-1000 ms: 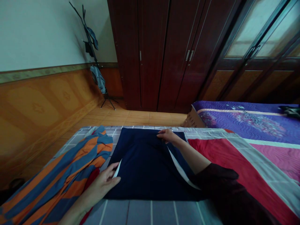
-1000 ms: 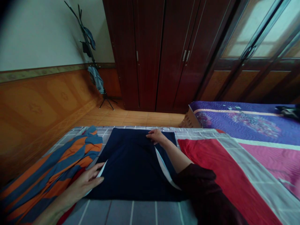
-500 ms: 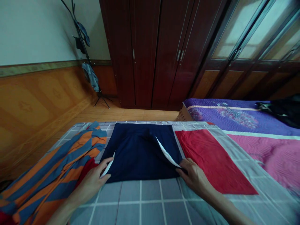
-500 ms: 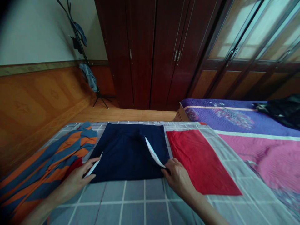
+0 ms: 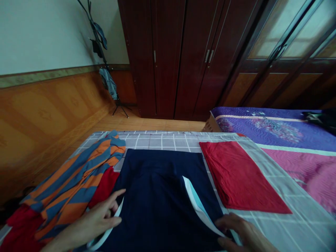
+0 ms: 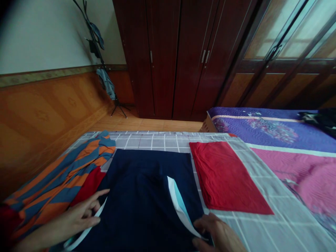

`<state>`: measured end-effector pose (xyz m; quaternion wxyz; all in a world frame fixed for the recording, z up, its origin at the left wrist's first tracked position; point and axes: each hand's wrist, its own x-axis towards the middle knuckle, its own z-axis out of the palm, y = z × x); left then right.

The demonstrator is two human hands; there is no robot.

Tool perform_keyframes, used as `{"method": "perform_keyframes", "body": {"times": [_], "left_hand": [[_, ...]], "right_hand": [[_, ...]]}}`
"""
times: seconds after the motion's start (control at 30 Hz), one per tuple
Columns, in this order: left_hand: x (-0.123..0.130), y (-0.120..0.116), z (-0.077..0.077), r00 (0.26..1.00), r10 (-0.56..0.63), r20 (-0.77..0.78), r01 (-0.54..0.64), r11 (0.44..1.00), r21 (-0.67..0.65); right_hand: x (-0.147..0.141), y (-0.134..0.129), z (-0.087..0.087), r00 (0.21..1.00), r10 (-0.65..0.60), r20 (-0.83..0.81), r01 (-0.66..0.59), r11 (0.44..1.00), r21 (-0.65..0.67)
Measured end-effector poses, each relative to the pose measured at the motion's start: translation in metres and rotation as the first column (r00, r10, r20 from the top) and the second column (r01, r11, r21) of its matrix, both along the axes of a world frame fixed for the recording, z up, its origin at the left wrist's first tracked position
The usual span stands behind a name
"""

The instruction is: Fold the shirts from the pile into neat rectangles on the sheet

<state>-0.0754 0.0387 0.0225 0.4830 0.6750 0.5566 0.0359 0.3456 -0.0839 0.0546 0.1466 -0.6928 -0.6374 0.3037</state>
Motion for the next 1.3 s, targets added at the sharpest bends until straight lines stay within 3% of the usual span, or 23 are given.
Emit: {"method": "perform_keyframes", "body": {"times": [0.1, 0.23, 0.4, 0.5, 0.57, 0.73, 0.83, 0.9, 1.0, 1.1, 1.3], "left_hand": [[0.019, 0.030, -0.002, 0.999, 0.017, 0.051, -0.023, 0.993, 0.120], [0.049, 0.071, -0.011, 0.996, 0.057, 0.065, -0.072, 0.965, 0.251], [0.078, 0.097, -0.020, 0.990, 0.092, 0.105, -0.120, 0.945, 0.305], [0.089, 0.103, -0.018, 0.978, 0.091, 0.186, -0.139, 0.953, 0.268], [0.095, 0.106, -0.015, 0.964, 0.095, 0.248, -0.150, 0.965, 0.213], [0.103, 0.109, -0.010, 0.937, 0.066, 0.342, -0.106, 0.989, 0.102], [0.105, 0.113, 0.000, 0.905, 0.025, 0.425, -0.057, 0.996, 0.063], [0.107, 0.119, 0.007, 0.880, -0.011, 0.474, -0.050, 0.992, 0.114], [0.110, 0.130, 0.008, 0.898, -0.033, 0.440, -0.080, 0.969, 0.235], [0.107, 0.135, -0.002, 0.952, 0.021, 0.304, -0.110, 0.954, 0.278], [0.079, 0.104, -0.009, 0.978, 0.147, 0.148, -0.196, 0.890, 0.411]], "right_hand": [[-0.015, 0.030, 0.006, 0.997, -0.046, 0.063, 0.046, 0.999, 0.002], [-0.050, 0.072, 0.007, 0.969, 0.024, 0.245, -0.037, 0.998, 0.048], [-0.077, 0.097, -0.002, 0.904, 0.054, 0.423, -0.078, 0.996, 0.041], [-0.069, 0.107, -0.011, 0.985, -0.083, 0.150, 0.071, 0.994, 0.083], [-0.058, 0.111, -0.017, 0.984, -0.154, -0.090, 0.159, 0.986, 0.051], [-0.038, 0.109, -0.027, 0.919, -0.214, -0.331, 0.182, 0.975, -0.128], [-0.036, 0.105, -0.026, 0.821, -0.279, -0.498, 0.177, 0.954, -0.242], [-0.035, 0.105, -0.026, 0.756, -0.296, -0.584, 0.180, 0.952, -0.249], [-0.033, 0.107, -0.030, 0.781, -0.294, -0.552, 0.242, 0.956, -0.166], [-0.029, 0.109, -0.036, 0.847, -0.282, -0.451, 0.275, 0.958, -0.082], [-0.028, 0.119, -0.032, 0.964, -0.174, -0.202, 0.179, 0.984, 0.008]]}}
